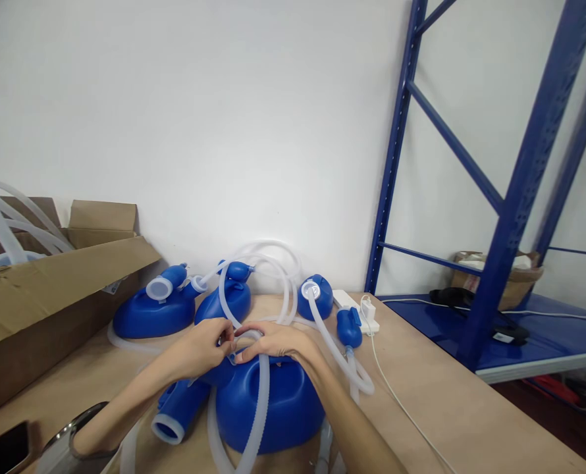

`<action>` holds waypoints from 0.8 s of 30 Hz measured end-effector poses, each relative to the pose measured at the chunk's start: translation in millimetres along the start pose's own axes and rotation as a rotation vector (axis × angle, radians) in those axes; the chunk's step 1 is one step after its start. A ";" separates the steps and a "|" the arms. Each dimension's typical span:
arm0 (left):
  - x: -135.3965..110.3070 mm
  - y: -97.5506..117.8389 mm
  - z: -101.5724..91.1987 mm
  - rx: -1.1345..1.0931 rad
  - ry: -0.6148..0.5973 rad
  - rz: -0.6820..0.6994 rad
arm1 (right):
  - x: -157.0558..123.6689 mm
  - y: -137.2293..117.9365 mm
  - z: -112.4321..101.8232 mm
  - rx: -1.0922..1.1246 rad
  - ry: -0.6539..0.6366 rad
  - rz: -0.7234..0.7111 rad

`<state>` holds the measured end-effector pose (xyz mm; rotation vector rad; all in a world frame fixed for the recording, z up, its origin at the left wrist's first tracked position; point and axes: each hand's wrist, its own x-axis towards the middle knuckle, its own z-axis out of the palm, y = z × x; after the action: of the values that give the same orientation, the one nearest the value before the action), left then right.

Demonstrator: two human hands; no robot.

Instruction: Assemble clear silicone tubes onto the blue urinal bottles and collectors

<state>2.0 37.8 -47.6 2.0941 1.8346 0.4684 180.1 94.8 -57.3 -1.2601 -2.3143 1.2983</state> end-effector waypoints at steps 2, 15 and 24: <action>1.5 0.8 0.9 -0.001 0.002 -0.004 | 1.5 -0.3 1.2 -0.039 0.021 0.011; 2.9 -8.9 0.4 -0.060 -0.052 0.051 | -2.9 7.2 -1.6 0.070 -0.020 -0.102; 4.3 -8.4 3.4 -0.052 -0.044 0.084 | 3.5 4.9 0.8 0.064 -0.052 -0.116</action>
<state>-3.4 43.0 -54.3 2.1361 1.6976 0.4816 180.3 98.2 -62.4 -1.0680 -2.3228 1.3694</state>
